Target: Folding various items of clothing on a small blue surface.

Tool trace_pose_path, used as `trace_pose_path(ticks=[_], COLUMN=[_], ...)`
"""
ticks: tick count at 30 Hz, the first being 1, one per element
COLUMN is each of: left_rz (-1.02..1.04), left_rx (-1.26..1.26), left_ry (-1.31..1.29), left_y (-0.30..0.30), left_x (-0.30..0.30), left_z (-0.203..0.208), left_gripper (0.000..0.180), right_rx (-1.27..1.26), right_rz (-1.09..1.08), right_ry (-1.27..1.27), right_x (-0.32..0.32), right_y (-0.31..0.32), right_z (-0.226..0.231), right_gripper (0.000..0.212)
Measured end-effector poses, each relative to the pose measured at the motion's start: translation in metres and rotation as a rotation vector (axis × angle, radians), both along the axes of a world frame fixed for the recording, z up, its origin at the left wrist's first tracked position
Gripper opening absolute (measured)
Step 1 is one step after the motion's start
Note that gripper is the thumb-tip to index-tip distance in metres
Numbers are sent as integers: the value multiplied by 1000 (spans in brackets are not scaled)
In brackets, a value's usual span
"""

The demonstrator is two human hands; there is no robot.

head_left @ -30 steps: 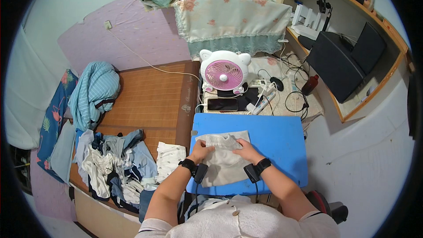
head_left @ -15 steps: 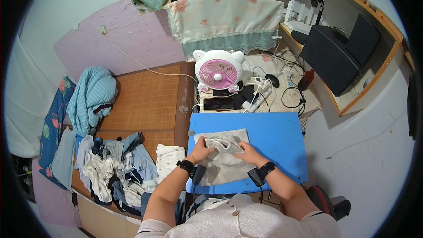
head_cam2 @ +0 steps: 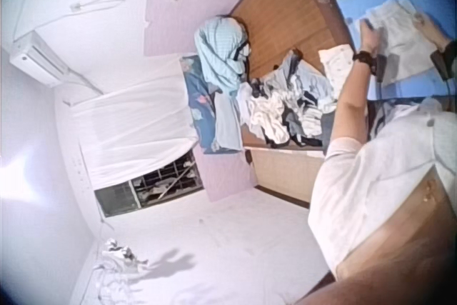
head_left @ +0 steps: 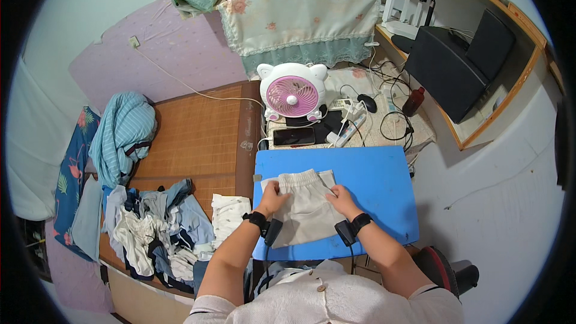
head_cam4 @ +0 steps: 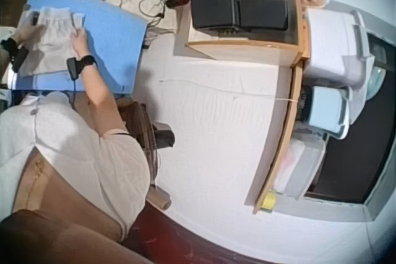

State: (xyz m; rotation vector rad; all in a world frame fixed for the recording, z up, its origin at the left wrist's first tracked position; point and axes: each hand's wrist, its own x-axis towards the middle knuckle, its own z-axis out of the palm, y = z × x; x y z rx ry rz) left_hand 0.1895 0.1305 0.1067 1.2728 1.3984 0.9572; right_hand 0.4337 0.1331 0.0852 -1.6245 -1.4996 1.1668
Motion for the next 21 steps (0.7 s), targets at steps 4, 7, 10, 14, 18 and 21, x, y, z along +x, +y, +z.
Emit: trace_pose_path(ticks=[4, 7, 10, 14, 18, 21], left_rz=[-66, -293, -256, -107, 26, -14], left_rx=[-128, -387, -388, -60, -61, -141], left_ry=[315, 346, 316, 537, 512, 471], left_y=[-23, -32, -38, -42, -42, -44], left_x=[-16, -28, -21, -30, -28, -27], left_z=[-3, 10, 12, -17, -19, -12], left_gripper=[52, 42, 35, 40, 40, 42], right_rx=[-65, -302, -211, -1, -46, -15], right_rz=[125, 360, 395, 283, 151, 205], right_ry=[-125, -159, -209, -468, -590, -505], right_x=[11, 17, 25, 5, -3, 10], right_y=[-11, -15, -15, -25, -32, -30], right_z=[15, 32, 14, 27, 26, 12], right_gripper=[46, 53, 52, 46, 42, 47])
